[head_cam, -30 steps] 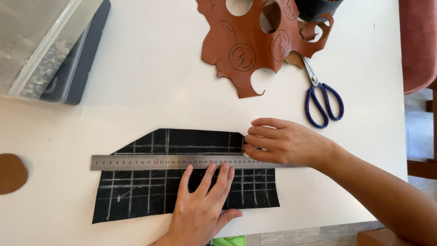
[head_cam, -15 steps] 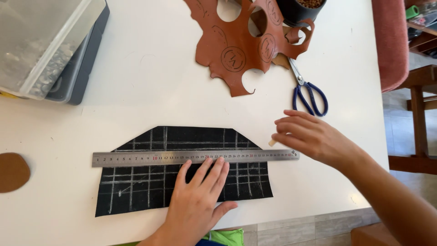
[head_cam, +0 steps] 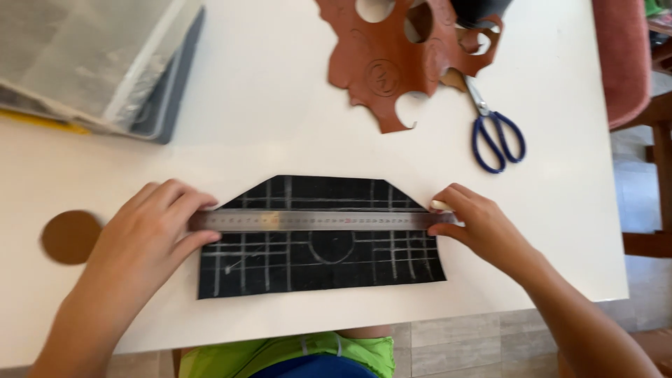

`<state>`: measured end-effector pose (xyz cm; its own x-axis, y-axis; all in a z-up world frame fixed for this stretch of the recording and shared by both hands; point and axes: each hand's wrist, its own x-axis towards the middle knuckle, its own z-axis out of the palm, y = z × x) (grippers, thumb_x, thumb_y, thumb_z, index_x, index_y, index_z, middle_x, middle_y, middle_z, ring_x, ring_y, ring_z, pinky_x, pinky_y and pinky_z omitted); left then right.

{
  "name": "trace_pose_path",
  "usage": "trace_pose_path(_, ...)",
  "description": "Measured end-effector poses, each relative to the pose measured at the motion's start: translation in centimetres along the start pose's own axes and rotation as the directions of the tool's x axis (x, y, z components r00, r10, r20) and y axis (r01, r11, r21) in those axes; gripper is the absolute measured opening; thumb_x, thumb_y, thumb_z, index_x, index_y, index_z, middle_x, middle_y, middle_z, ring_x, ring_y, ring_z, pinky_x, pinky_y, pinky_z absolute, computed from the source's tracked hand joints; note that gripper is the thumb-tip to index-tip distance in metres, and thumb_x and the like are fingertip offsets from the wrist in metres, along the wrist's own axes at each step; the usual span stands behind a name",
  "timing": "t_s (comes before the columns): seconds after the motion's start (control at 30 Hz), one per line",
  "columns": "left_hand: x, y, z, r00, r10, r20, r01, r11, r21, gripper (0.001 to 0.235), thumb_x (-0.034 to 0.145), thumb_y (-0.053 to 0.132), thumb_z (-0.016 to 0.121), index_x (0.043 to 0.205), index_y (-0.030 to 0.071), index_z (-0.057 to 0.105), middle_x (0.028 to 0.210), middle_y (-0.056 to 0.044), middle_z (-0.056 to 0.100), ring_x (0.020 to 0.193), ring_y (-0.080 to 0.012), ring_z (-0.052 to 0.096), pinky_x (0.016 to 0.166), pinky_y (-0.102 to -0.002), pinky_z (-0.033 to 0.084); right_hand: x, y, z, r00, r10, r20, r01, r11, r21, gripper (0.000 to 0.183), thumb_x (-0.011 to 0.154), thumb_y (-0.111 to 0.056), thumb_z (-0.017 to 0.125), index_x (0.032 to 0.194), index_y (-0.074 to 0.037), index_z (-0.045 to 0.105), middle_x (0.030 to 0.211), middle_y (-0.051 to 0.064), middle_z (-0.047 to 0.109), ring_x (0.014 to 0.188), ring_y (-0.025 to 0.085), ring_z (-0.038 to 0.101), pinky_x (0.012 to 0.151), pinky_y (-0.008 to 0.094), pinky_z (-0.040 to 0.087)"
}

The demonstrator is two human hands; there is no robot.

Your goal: Marking a grid pattern on a piece of leather using a ruler and a marking tool

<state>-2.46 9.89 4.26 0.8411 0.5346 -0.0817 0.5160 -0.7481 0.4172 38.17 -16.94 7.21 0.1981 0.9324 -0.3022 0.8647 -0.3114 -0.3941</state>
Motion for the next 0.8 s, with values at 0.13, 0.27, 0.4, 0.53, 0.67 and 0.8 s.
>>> trace_pose_path(0.13, 1.1, -0.7, -0.2, 0.987, -0.068, 0.143, 0.075, 0.996, -0.043, 0.035, 0.079, 0.042, 0.083, 0.104, 0.023, 0.067, 0.097, 0.005, 0.067, 0.097, -0.0178, 0.062, 0.085, -0.035, 0.050, 0.5, -0.8, -0.3, 0.995, 0.084, 0.060, -0.082, 0.996, -0.034, 0.029, 0.082, -0.031, 0.084, 0.097, -0.017, 0.063, 0.089, -0.002, 0.064, 0.074, 0.019, 0.061, 0.070, 0.031, 0.045)
trace_pose_path(0.27, 0.5, -0.2, -0.2, 0.992, -0.068, 0.106, 0.081, 0.988, -0.131, 0.019, 0.086, 0.037, 0.078, 0.094, 0.023, 0.067, 0.093, 0.007, 0.064, 0.080, -0.0155, 0.065, 0.069, -0.036, 0.052, -0.2, -2.1, -0.5, 0.977, 0.213, 0.024, -0.212, 0.975, -0.066, 0.024, 0.085, -0.032, 0.082, 0.085, -0.016, 0.064, 0.082, -0.004, 0.066, 0.069, 0.017, 0.058, 0.069, 0.030, 0.044)
trace_pose_path(0.4, -1.2, 0.9, -1.4, 0.996, -0.043, -0.078, 0.015, 0.947, -0.320, 0.008, 0.090, 0.024, 0.075, 0.090, 0.020, 0.069, 0.092, 0.008, 0.064, 0.066, -0.0133, 0.064, 0.061, -0.033, 0.049, -2.1, -2.4, -0.6, 0.980, 0.173, -0.102, -0.177, 0.984, -0.033, 0.020, 0.086, -0.030, 0.078, 0.081, -0.014, 0.068, 0.076, -0.003, 0.068, 0.067, 0.016, 0.059, 0.068, 0.030, 0.046)
trace_pose_path(0.53, -3.0, 1.3, -1.4, 0.996, -0.057, -0.074, 0.021, 0.911, -0.413, 0.008, 0.088, 0.025, 0.077, 0.094, 0.023, 0.074, 0.091, 0.009, 0.066, 0.058, -0.0086, 0.062, 0.058, -0.026, 0.048, -4.2, -2.0, -0.1, 0.963, 0.259, -0.072, -0.254, 0.965, 0.067, 0.013, 0.084, -0.024, 0.080, 0.084, -0.015, 0.071, 0.075, -0.002, 0.070, 0.066, 0.015, 0.059, 0.069, 0.028, 0.048)
trace_pose_path(0.67, -4.1, 1.1, 0.9, 0.995, -0.058, -0.077, 0.028, 0.936, -0.350, 0.009, 0.090, 0.026, 0.075, 0.097, 0.022, 0.074, 0.099, 0.007, 0.063, 0.064, -0.0109, 0.066, 0.060, -0.029, 0.052, -4.7, -1.3, 2.2, 0.959, 0.284, -0.012, -0.280, 0.950, 0.138, 0.010, 0.083, -0.023, 0.080, 0.084, -0.015, 0.074, 0.079, -0.004, 0.074, 0.071, 0.012, 0.064, 0.070, 0.027, 0.051)
trace_pose_path(0.8, -5.1, 2.4, 1.1, 0.975, 0.013, -0.221, -0.021, 0.999, -0.033, 0.035, 0.084, 0.041, 0.078, 0.109, 0.017, 0.076, 0.110, -0.003, 0.066, 0.097, -0.0224, 0.064, 0.078, -0.035, 0.056, -5.1, -1.9, 3.7, 0.979, 0.078, -0.190, -0.072, 0.997, 0.037, 0.032, 0.076, -0.028, 0.085, 0.098, -0.010, 0.070, 0.115, 0.003, 0.064, 0.102, 0.018, 0.067, 0.092, 0.034, 0.052)
